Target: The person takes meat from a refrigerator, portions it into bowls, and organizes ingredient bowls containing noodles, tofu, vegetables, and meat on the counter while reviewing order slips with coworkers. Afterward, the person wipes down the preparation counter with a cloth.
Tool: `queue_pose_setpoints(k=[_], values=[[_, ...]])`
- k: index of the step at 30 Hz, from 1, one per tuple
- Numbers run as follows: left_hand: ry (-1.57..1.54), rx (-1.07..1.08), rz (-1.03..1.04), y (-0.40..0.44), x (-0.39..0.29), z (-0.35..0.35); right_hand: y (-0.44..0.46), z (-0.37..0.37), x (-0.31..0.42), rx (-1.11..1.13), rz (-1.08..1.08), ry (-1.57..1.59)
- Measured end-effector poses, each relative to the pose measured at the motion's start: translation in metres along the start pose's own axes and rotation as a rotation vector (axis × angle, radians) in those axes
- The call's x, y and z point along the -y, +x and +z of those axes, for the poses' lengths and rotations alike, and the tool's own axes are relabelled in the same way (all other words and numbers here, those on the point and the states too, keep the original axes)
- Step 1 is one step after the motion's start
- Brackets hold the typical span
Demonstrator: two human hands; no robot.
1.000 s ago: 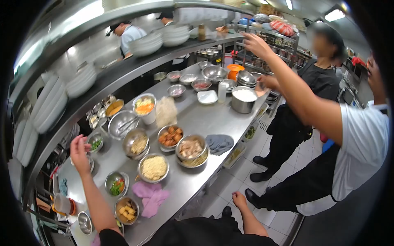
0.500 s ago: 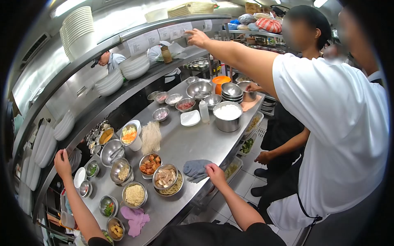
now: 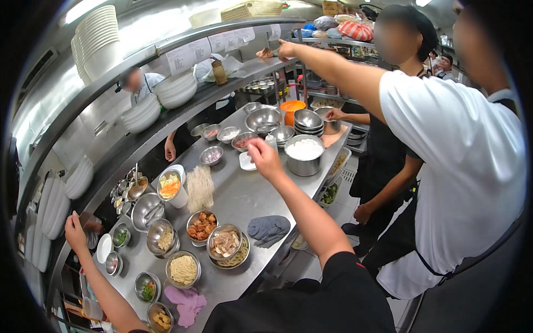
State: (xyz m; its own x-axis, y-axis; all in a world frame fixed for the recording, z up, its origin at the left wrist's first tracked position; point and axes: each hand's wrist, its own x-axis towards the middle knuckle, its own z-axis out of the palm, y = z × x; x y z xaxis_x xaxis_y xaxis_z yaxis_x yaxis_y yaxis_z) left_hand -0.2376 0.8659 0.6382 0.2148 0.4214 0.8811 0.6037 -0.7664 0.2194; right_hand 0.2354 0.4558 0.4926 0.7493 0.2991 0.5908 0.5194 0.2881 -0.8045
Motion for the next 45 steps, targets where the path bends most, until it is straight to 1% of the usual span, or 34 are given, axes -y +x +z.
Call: queue_pose_setpoints(k=[4, 6, 8, 13, 15, 17, 21, 23, 24, 27, 28, 30, 31, 32, 34, 35, 36, 38, 39, 41, 42, 44, 45], values=[[0.02, 0.043, -0.042, 0.003, -0.008, -0.005, 0.078, 0.004, 0.001, 0.007, -0.051, 0.056], [-0.001, 0.114, -0.14, 0.006, -0.011, -0.007, 0.119, 0.003, 0.003, -0.017, -0.055, 0.048], [0.016, 0.098, -0.15, 0.009, -0.018, -0.007, 0.168, 0.002, -0.014, -0.043, -0.08, 0.137], [0.1, 0.084, -0.153, 0.012, -0.022, 0.001, 0.263, -0.014, -0.015, -0.102, -0.048, 0.118], [0.193, 0.13, -0.161, 0.012, -0.023, 0.003, 0.301, -0.022, -0.019, -0.115, -0.067, 0.107], [0.196, 0.145, -0.178, 0.011, -0.032, 0.003, 0.335, -0.03, -0.024, -0.119, -0.095, 0.091], [0.21, 0.184, -0.218, 0.013, -0.039, 0.009, 0.397, -0.041, -0.03, -0.093, -0.057, 0.079], [0.24, 0.19, -0.224, 0.014, -0.045, 0.012, 0.425, -0.043, -0.036, -0.13, -0.024, -0.019], [0.259, 0.198, -0.225, 0.014, -0.047, 0.013, 0.436, -0.044, -0.037, -0.124, -0.02, -0.011], [0.334, 0.203, -0.212, 0.016, -0.051, 0.016, 0.462, -0.049, -0.039, -0.081, 0.008, -0.203], [0.34, 0.204, -0.215, 0.016, -0.052, 0.017, 0.468, -0.05, -0.041, -0.076, 0.011, -0.199], [0.367, 0.2, -0.232, 0.017, -0.054, 0.02, 0.485, -0.054, -0.042, -0.022, -0.047, -0.366], [0.37, 0.197, -0.234, 0.018, -0.055, 0.02, 0.497, -0.05, -0.049, -0.148, -0.168, -0.35], [0.369, 0.206, -0.257, 0.019, -0.056, 0.02, 0.508, -0.051, -0.057, -0.146, -0.17, -0.346], [0.374, 0.216, -0.279, 0.022, -0.051, 0.02, 0.506, -0.053, -0.055, -0.398, -0.387, -0.547], [0.391, 0.224, -0.296, 0.024, -0.049, 0.022, 0.504, -0.055, -0.054, -0.36, -0.33, -0.463], [0.408, 0.232, -0.313, 0.024, -0.05, 0.022, 0.502, -0.056, -0.052, -0.357, -0.328, -0.46], [0.42, 0.224, -0.322, 0.023, -0.053, 0.022, 0.498, -0.058, -0.046, 0.008, 0.092, -0.167], [0.429, 0.217, -0.328, 0.023, -0.057, 0.023, 0.499, -0.057, -0.049, 0.01, 0.091, -0.165], [0.43, 0.214, -0.331, 0.024, -0.064, 0.023, 0.498, -0.054, -0.056, -0.028, -0.05, -0.182], [0.43, 0.215, -0.335, 0.023, -0.065, 0.023, 0.506, -0.052, -0.065, -0.023, -0.05, -0.18], [0.429, 0.213, -0.326, 0.021, -0.062, 0.021, 0.526, -0.051, -0.083, -0.215, -0.325, -0.165], [0.421, 0.21, -0.309, 0.022, -0.06, 0.022, 0.524, -0.053, -0.08, -0.233, -0.336, -0.147]])
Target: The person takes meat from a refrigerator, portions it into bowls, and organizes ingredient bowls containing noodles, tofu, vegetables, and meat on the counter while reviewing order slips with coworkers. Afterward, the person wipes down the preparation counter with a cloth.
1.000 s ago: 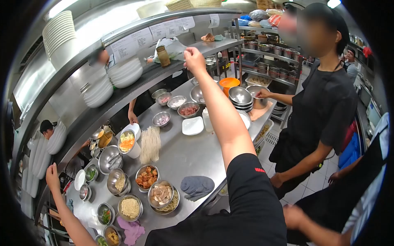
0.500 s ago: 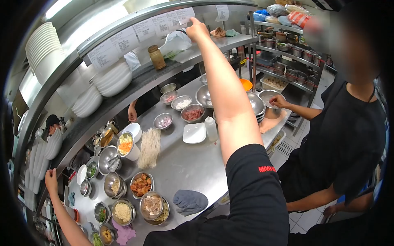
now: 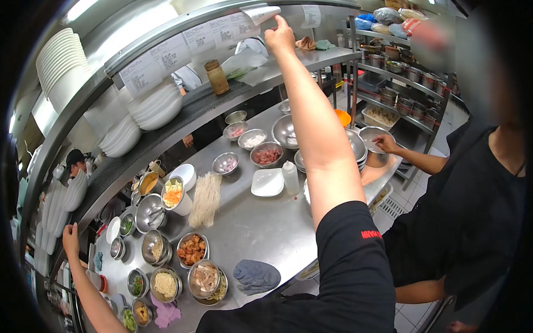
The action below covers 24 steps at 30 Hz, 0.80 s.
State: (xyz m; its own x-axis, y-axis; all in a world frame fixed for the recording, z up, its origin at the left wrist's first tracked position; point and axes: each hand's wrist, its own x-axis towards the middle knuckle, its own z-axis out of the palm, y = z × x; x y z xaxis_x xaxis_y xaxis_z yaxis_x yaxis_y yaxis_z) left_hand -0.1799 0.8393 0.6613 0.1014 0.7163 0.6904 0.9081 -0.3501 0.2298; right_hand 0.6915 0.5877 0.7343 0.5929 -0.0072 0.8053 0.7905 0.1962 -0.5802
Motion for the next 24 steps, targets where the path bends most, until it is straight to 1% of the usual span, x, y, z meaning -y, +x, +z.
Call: queue_pose_setpoints(k=[1, 3, 4, 8, 10, 11, 13, 17, 19, 20, 21, 23, 24], values=[[0.002, 0.0, -0.001, 0.0, 0.001, 0.001, -0.002, -0.001, 0.003, 0.001, 0.001, 0.002], [-0.01, 0.014, -0.017, 0.001, 0.002, 0.001, -0.004, -0.002, 0.008, -0.098, 0.013, 0.122], [-0.009, 0.012, -0.018, 0.002, 0.003, 0.002, -0.005, -0.002, 0.01, -0.114, -0.003, 0.15], [-0.006, -0.004, -0.028, 0.003, 0.005, 0.004, -0.009, -0.012, 0.032, -0.047, 0.043, 0.132], [-0.011, -0.01, -0.027, 0.002, 0.004, 0.004, -0.014, -0.021, 0.047, 0.126, 0.302, 0.311], [-0.011, -0.001, -0.028, 0.002, 0.003, 0.003, -0.017, -0.023, 0.053, 0.126, 0.302, 0.31], [-0.011, 0.011, -0.029, 0.0, 0.001, 0.002, -0.022, -0.02, 0.058, 0.175, 0.38, 0.352], [-0.011, 0.002, -0.026, 0.0, -0.003, 0.001, -0.037, -0.007, 0.064, 0.135, 0.445, 0.353], [-0.003, 0.003, -0.026, 0.001, 0.002, 0.002, -0.046, 0.0, 0.065, 0.245, 0.66, 0.569], [0.001, 0.013, -0.022, 0.003, 0.003, 0.002, -0.046, 0.005, 0.061, 0.341, 0.713, 0.728], [0.006, 0.023, -0.018, 0.004, 0.005, 0.003, -0.05, 0.007, 0.066, 0.342, 0.712, 0.728], [0.011, 0.029, -0.03, 0.003, 0.002, 0.001, -0.062, 0.016, 0.083, 0.375, 0.83, 0.972], [0.017, 0.036, -0.042, 0.002, 0.0, 0.0, -0.064, 0.021, 0.086, 0.372, 0.829, 0.972]])
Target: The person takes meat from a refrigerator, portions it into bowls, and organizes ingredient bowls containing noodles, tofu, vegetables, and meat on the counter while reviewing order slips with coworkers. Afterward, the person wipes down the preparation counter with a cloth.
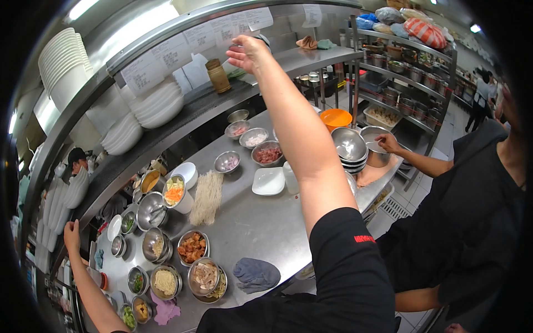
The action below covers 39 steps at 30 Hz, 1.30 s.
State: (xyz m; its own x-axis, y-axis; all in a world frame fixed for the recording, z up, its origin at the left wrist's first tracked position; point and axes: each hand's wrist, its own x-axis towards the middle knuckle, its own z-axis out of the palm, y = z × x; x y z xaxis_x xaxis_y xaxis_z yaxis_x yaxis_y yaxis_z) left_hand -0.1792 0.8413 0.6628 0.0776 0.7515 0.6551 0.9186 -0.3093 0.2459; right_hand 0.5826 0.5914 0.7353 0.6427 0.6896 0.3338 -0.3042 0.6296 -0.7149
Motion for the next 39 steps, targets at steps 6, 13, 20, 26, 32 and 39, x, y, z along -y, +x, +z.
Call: queue_pose_setpoints(k=[6, 13, 20, 26, 32, 39], values=[[-0.003, -0.028, 0.01, -0.005, -0.004, -0.001, 0.0, 0.015, -0.01, 0.006, -0.052, 0.041], [-0.029, -0.01, 0.01, -0.004, 0.0, 0.001, -0.003, 0.019, -0.012, -0.062, -0.048, 0.085], [-0.023, -0.026, 0.012, -0.005, -0.002, 0.0, -0.003, 0.018, -0.016, -0.076, -0.104, 0.106], [-0.015, -0.035, 0.029, -0.003, 0.002, 0.002, -0.004, 0.017, -0.013, -0.068, -0.119, 0.036], [-0.009, -0.035, 0.053, 0.002, 0.014, 0.007, 0.0, 0.004, -0.003, -0.117, -0.146, 0.18], [-0.023, -0.019, 0.027, -0.002, 0.007, 0.004, -0.006, -0.004, 0.006, -0.116, -0.164, 0.239]])
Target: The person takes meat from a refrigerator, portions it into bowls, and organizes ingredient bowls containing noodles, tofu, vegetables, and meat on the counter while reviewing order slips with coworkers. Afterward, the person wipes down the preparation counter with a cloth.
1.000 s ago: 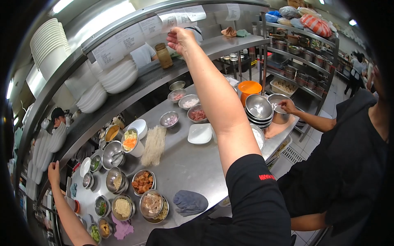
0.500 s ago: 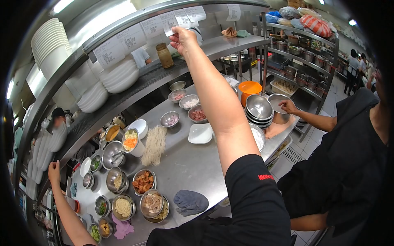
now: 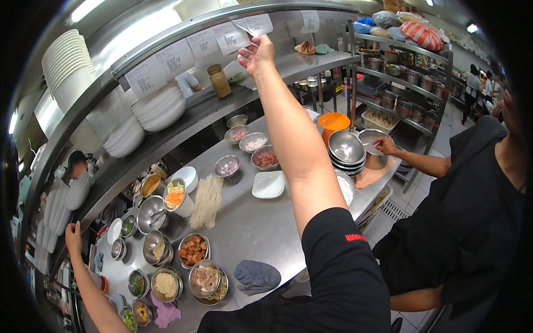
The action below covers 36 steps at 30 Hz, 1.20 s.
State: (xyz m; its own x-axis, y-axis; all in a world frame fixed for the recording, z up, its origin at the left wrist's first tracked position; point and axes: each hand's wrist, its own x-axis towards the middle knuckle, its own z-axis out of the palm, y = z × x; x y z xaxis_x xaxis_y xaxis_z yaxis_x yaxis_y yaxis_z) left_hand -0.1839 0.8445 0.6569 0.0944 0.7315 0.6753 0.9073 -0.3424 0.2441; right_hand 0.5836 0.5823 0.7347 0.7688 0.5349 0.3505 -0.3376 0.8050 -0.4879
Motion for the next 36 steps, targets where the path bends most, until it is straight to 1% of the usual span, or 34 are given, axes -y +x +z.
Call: queue_pose_setpoints(k=[2, 6, 8, 12, 20, 22, 25, 29, 31, 36], values=[[-0.008, -0.01, 0.009, 0.001, 0.003, 0.002, -0.005, -0.002, 0.001, 0.041, -0.015, 0.036], [-0.015, -0.005, 0.01, 0.001, 0.003, 0.002, -0.001, -0.005, -0.001, 0.022, 0.0, 0.115], [-0.012, -0.018, 0.026, -0.001, 0.003, 0.001, 0.003, -0.001, -0.005, -0.128, 0.004, -0.005], [-0.009, -0.029, 0.024, -0.002, 0.0, 0.001, 0.005, -0.004, -0.015, -0.081, -0.042, -0.175], [0.015, -0.012, 0.02, -0.001, -0.001, 0.0, 0.004, -0.002, -0.016, -0.066, -0.042, -0.213], [0.008, -0.016, 0.013, -0.003, -0.002, 0.0, 0.007, -0.004, -0.011, -0.047, 0.05, -0.107], [0.007, -0.032, 0.021, -0.003, -0.002, 0.0, 0.01, -0.002, -0.009, -0.09, 0.065, -0.111], [0.003, -0.027, 0.016, -0.002, -0.001, 0.001, 0.008, 0.0, -0.009, -0.109, 0.028, -0.185], [0.002, -0.023, 0.021, -0.003, -0.002, 0.0, 0.007, 0.001, -0.01, -0.107, -0.032, -0.234], [0.011, -0.028, 0.014, -0.006, -0.007, -0.002, 0.005, 0.004, -0.011, -0.088, -0.015, -0.245]])
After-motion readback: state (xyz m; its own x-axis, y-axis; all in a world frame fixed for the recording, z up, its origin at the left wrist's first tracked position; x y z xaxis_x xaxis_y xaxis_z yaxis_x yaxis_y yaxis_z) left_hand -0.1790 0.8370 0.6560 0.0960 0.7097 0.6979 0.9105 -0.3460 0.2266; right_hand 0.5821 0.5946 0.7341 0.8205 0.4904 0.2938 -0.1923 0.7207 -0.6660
